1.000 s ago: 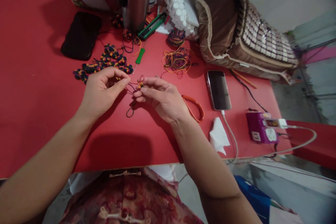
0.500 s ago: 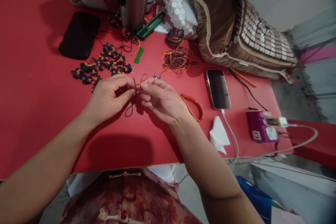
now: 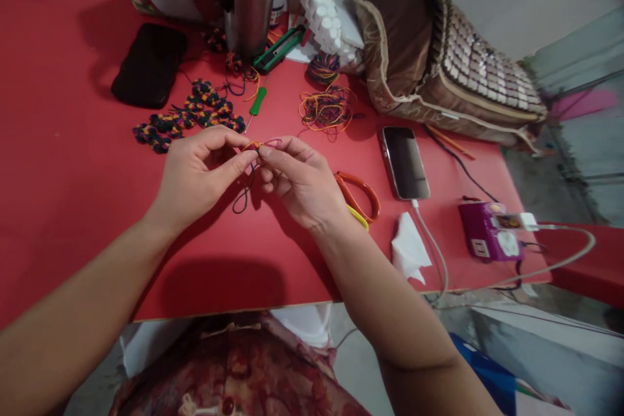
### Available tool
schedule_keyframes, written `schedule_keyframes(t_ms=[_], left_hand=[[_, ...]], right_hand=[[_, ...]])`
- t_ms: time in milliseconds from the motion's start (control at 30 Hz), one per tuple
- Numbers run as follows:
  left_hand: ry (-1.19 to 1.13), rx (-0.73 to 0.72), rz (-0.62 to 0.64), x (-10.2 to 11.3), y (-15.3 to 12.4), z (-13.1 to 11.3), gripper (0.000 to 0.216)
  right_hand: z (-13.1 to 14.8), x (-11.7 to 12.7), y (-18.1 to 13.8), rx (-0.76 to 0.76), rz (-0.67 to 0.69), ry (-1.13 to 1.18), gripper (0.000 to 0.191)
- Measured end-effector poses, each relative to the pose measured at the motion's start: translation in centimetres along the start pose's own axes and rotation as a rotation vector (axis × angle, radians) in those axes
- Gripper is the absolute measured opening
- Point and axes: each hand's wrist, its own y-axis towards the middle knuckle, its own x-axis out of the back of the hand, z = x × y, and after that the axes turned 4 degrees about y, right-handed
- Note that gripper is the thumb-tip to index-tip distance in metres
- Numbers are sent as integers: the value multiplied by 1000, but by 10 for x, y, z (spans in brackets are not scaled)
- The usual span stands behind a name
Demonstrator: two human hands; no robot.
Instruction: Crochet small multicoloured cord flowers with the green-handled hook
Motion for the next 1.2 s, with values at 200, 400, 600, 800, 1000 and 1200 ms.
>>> schedule_keyframes(t_ms=[200,400,600,800,1000,1200], left_hand=[[-223,221,12,-1,4,0,2],[-255,267,55,0,5,-3,7],[-462,448,237,8,10,-1,28],[-521,500,243,9,13,1,33],[-434,406,215,4,9,0,24],[-497,448,375,8,8,-3,24]], right_hand=[[-2,-1,-2,38,9,-95,37],[-2,-3,-5,113,33,-174,34],[4,-4,-4,-18,163,-70,40],[4,-3,-2,-98,147,2,44],[-2,-2,-3,-6,87,-100,39],[-2,0,-4,-75,185,-106,27]])
